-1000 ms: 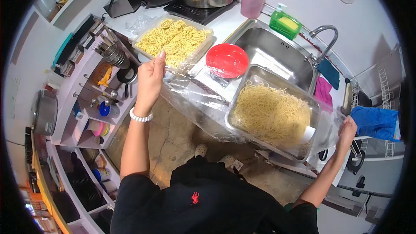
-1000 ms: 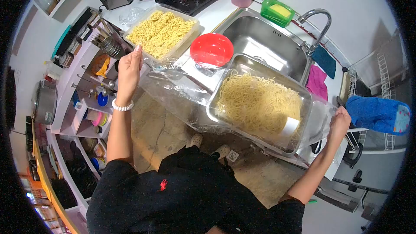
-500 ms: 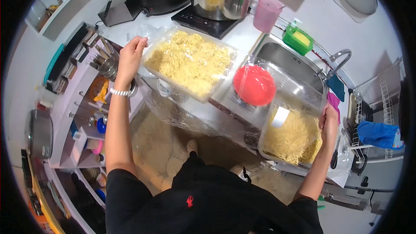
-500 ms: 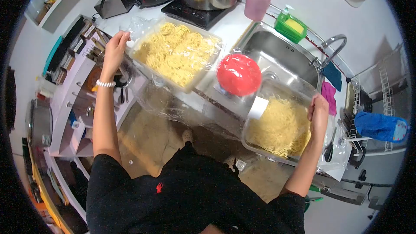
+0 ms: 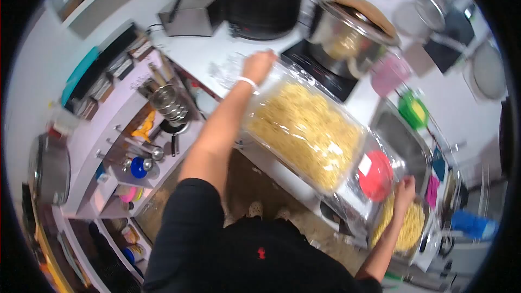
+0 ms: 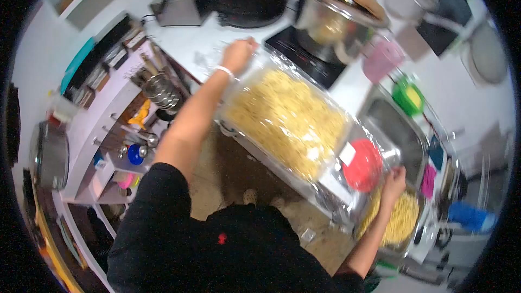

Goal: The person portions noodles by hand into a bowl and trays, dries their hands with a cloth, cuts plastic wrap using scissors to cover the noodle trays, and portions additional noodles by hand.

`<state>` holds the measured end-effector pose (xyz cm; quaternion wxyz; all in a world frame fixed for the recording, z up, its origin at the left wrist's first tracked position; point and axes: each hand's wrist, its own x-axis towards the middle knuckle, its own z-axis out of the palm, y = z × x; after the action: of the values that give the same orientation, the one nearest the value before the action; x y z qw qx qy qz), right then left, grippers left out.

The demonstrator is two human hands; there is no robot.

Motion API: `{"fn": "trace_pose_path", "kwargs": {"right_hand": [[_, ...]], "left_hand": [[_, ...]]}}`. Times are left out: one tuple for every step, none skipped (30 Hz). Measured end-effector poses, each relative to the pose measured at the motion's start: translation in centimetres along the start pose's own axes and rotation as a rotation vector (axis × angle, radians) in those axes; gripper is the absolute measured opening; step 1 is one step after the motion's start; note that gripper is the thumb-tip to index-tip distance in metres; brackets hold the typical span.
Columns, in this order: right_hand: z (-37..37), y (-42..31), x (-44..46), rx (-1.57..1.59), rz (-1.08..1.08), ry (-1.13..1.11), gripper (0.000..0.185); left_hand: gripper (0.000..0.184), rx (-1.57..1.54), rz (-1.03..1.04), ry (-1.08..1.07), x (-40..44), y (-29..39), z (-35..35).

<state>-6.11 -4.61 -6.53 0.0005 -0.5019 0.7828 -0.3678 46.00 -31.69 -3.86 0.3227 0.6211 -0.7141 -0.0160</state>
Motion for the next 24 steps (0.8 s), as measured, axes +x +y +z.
{"fn": "trace_pose_path", "kwargs": {"right_hand": [[0.3, 0.2, 0.1, -0.029, -0.013, 0.024, 0.025], [0.4, -1.0, 0.2, -0.064, -0.025, 0.043, 0.031], [0.3, -4.8, 0.0, -0.131, -0.086, 0.082, 0.032], [0.2, -8.6, -1.3, -0.202, -0.146, 0.122, 0.033], [0.8, -11.5, -2.4, -0.102, -0.258, 0.094, 0.033], [1.7, -14.7, -3.5, 0.002, -0.364, 0.068, 0.033], [2.8, -17.4, -4.7, 0.116, -0.466, 0.047, 0.033], [4.3, -19.3, -6.3, 0.216, -0.509, -0.023, 0.032], [5.8, -21.2, -7.9, 0.318, -0.558, -0.098, 0.031], [6.8, -23.4, -9.4, 0.363, -0.618, -0.164, 0.031], [7.6, -25.4, -10.8, 0.403, -0.681, -0.236, 0.030], [8.0, -27.2, -12.1, 0.467, -0.704, -0.302, 0.030], [8.0, -28.8, -13.2, 0.522, -0.723, -0.375, 0.029], [8.2, -29.7, -13.9, 0.572, -0.737, -0.452, 0.029], [8.6, -30.1, -14.3, 0.600, -0.743, -0.498, 0.029], [9.0, -30.5, -14.9, 0.625, -0.744, -0.546, 0.029], [9.4, -31.0, -15.5, 0.654, -0.748, -0.597, 0.028], [9.9, -31.3, -16.1, 0.673, -0.740, -0.639, 0.028], [10.4, -31.6, -16.6, 0.687, -0.730, -0.658, 0.027], [11.1, -31.7, -17.3, 0.702, -0.720, -0.675, 0.027], [11.6, -31.9, -18.0, 0.712, -0.710, -0.688, 0.026], [11.9, -32.4, -18.8, 0.705, -0.724, -0.701, 0.025], [12.0, -32.9, -19.8, 0.692, -0.721, -0.760, 0.025], [12.1, -33.5, -20.8, 0.678, -0.717, -0.814, 0.025]], "left_hand": [[0.030, 0.043, -0.007, -0.043, -0.1, -0.2, -0.1], [0.031, 0.033, -0.040, -0.072, -0.2, -0.3, -0.4], [0.031, 0.016, -0.076, -0.107, -0.3, -0.4, -0.7], [0.032, 0.026, -0.122, -0.111, -0.4, -0.3, -1.6], [0.034, 0.030, -0.168, -0.122, -0.8, 0.0, -2.4], [0.035, -0.015, -0.212, -0.065, -1.5, 0.1, -3.1], [0.036, -0.054, -0.249, 0.000, -1.8, 0.0, -4.1], [0.038, -0.086, -0.283, 0.072, -2.4, -0.3, -5.5], [0.036, -0.138, -0.298, 0.161, -3.7, -0.3, -7.3], [0.034, -0.216, -0.280, 0.251, -5.4, -1.0, -8.8], [0.031, -0.292, -0.262, 0.344, -7.6, -1.6, -10.3], [0.028, -0.353, -0.279, 0.393, -10.5, -1.9, -11.8], [0.025, -0.417, -0.297, 0.441, -13.9, -2.0, -13.0], [0.025, -0.338, -0.410, 0.390, -17.7, -2.4, -13.6], [0.024, -0.262, -0.524, 0.330, -21.7, -2.7, -13.9], [0.024, -0.282, -0.615, 0.269, -25.9, -3.4, -13.6], [0.024, -0.302, -0.708, 0.214, -30.5, -4.1, -12.9], [0.023, -0.317, -0.835, 0.195, -35.3, -4.3, -12.5], [0.022, -0.335, -0.957, 0.185, -39.7, -3.9, -12.4], [0.021, -0.310, -1.071, 0.199, -43.5, -3.0, -12.8], [0.020, -0.294, -1.182, 0.212, -47.1, -1.7, -12.9], [0.019, -0.293, -1.225, 0.296, -51.2, -0.9, -12.0], [0.018, -0.292, -1.259, 0.378, -54.7, -0.2, -11.0], [0.017, -0.313, -1.351, 0.389, -56.8, 0.9, -11.0]]}}
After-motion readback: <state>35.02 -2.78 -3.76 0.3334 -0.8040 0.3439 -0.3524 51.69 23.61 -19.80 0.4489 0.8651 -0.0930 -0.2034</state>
